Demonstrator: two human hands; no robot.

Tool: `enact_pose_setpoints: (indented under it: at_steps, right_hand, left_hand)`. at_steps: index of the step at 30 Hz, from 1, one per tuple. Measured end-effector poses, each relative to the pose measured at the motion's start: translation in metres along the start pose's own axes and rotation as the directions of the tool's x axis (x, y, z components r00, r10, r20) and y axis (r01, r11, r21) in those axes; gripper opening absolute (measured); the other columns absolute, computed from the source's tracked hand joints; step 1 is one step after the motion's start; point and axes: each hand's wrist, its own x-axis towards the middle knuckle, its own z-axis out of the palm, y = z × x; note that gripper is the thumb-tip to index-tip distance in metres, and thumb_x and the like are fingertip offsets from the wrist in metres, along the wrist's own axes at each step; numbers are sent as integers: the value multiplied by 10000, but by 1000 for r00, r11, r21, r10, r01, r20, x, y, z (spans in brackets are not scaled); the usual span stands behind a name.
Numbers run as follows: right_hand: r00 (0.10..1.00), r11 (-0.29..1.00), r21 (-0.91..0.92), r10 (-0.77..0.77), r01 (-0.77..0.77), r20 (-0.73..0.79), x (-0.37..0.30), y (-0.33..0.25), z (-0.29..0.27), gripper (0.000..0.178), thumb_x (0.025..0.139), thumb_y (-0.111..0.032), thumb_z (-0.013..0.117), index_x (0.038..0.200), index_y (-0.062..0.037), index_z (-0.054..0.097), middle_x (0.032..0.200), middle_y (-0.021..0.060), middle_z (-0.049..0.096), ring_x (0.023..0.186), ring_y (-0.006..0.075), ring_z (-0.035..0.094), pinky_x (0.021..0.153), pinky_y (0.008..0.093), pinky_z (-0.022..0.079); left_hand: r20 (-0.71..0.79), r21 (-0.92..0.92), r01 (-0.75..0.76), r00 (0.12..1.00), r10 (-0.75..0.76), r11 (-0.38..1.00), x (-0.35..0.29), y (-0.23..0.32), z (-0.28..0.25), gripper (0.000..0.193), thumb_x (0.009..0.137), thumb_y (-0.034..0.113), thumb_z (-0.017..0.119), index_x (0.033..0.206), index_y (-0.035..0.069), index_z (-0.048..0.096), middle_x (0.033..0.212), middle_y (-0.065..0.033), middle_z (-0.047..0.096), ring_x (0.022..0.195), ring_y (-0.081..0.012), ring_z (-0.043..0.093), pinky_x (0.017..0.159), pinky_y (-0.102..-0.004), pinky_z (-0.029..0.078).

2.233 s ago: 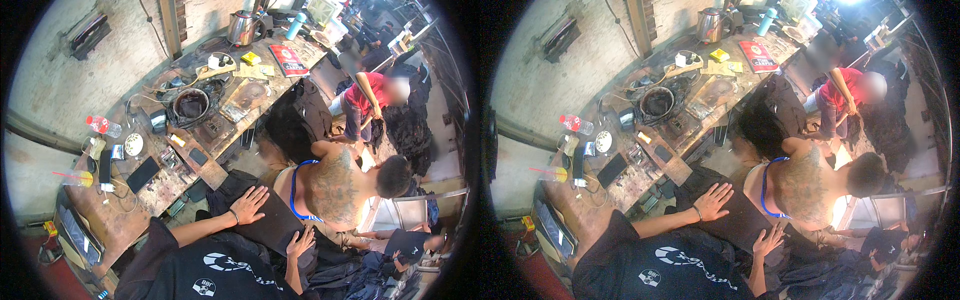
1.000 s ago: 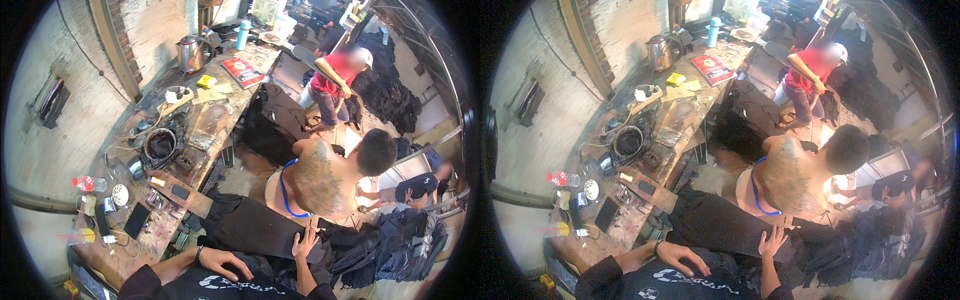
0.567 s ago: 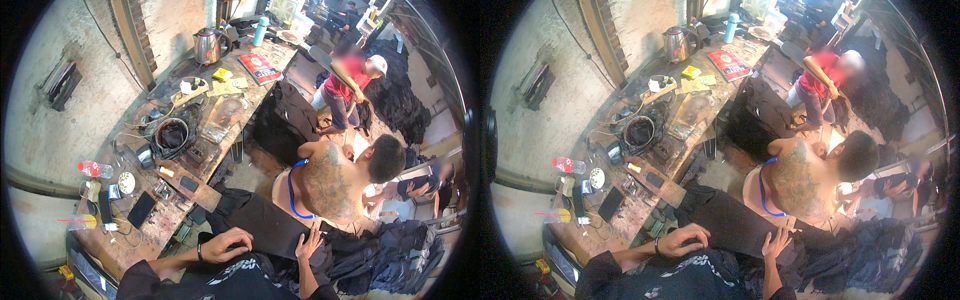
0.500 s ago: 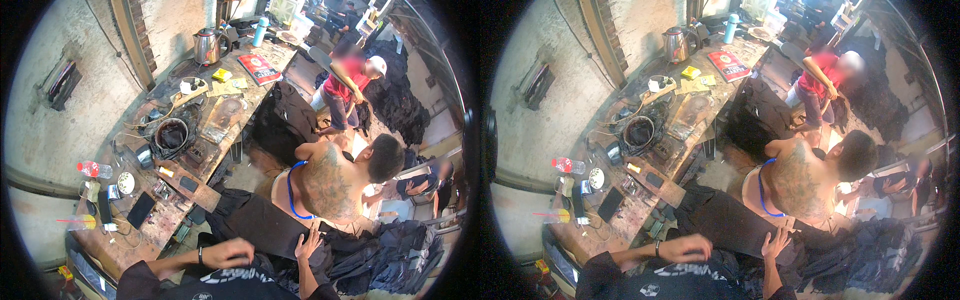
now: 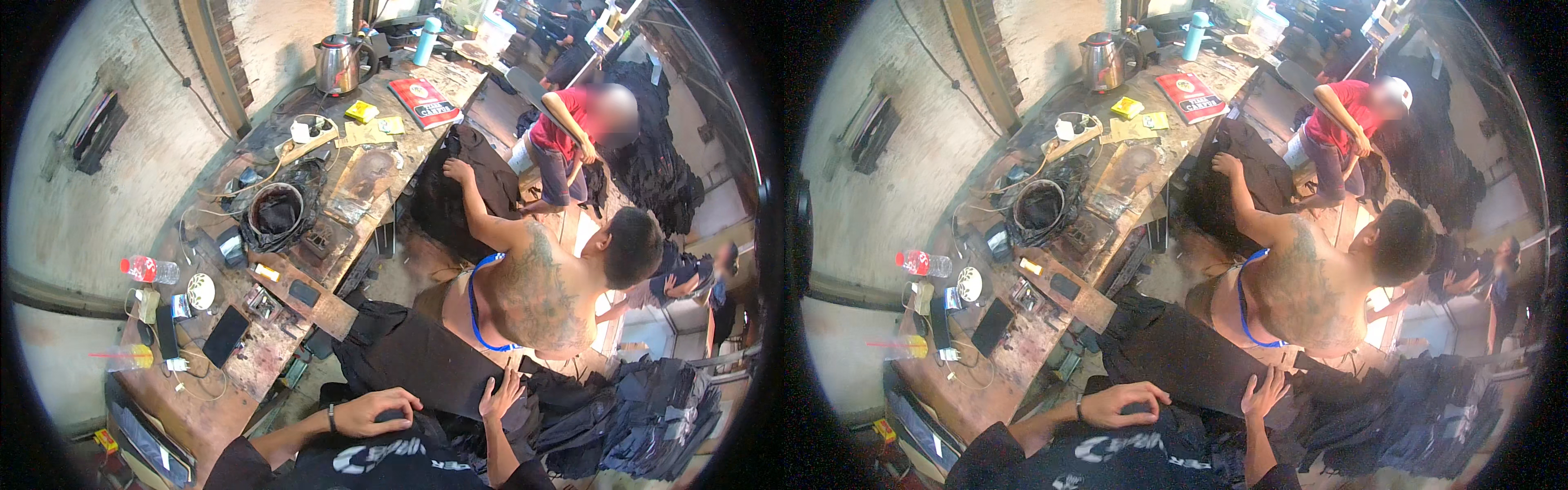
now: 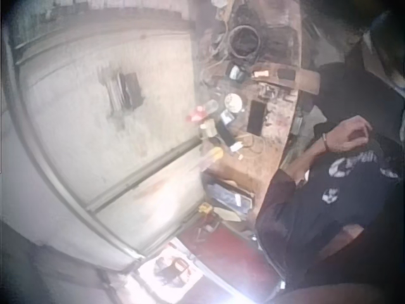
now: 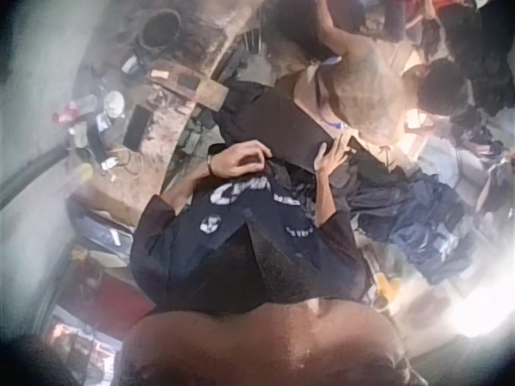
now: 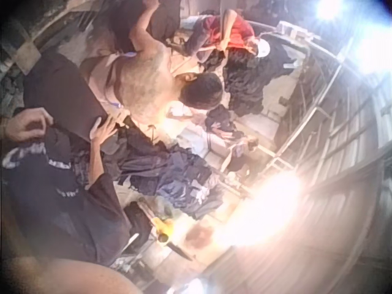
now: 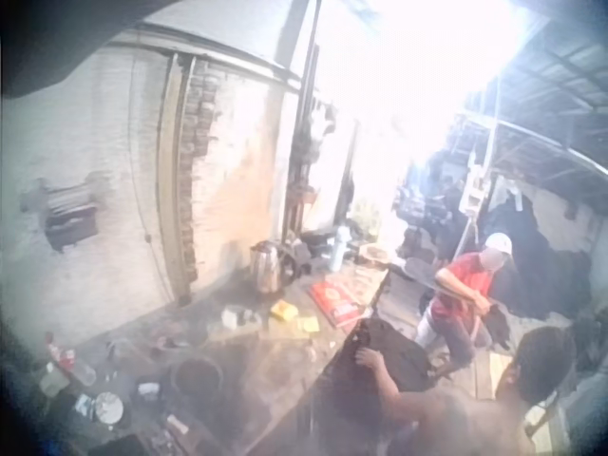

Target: The person picks up a piece of black fabric, places it on a workbench, and uses shears to cut it into smaller pieces. The person then folds the cut fabric and places it on the bench.

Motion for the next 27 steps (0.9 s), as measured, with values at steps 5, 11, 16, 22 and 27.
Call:
enact_pose_setpoints:
  at_steps: [5,11,16,22,27]
  right_hand:
    - [1000,1000,9,7,-7,-24,-2,2,0,639,1027,-448,566,1545,-78,502,1576,216,484,1530,391,367,1282,654,122]
    - [999,997,61,42,-41,-14,-1,4,0,634,1007,-445,605,1521,-80,539,1566,200,511,1535,373,369,1296,637,111]
    - [996,993,115,45,-36,-78,0,4,-12,617,971,-431,681,1477,-91,584,1545,214,519,1521,376,391,1285,635,151]
    - [928,926,377,140,1,-345,-38,23,-27,549,836,-264,825,1327,-72,669,1503,312,492,1408,502,448,1161,627,353]
    - [948,865,486,248,-125,-197,-199,69,-21,583,913,-263,784,1446,-148,581,1662,263,307,1463,497,412,1194,605,374]
  left_hand:
    - [-359,647,276,933,-36,710,21,-65,12,391,991,351,706,1285,97,664,1468,-163,558,1424,-388,492,1187,-550,386]
    - [-479,802,433,878,9,410,38,-121,31,695,974,445,683,1490,5,532,1541,-190,480,1482,-387,415,1257,-577,283]
    - [-685,719,680,728,-16,143,82,-136,32,578,997,470,628,1386,43,607,1340,-139,635,1260,-339,553,1011,-584,417]
    - [-814,580,812,577,64,56,149,-148,9,421,1039,519,541,1087,179,785,1050,-143,781,985,-428,747,809,-607,554]
    - [-321,874,164,902,290,457,180,-170,66,427,1085,390,579,1189,8,737,1119,-242,751,1024,-463,702,871,-507,556]
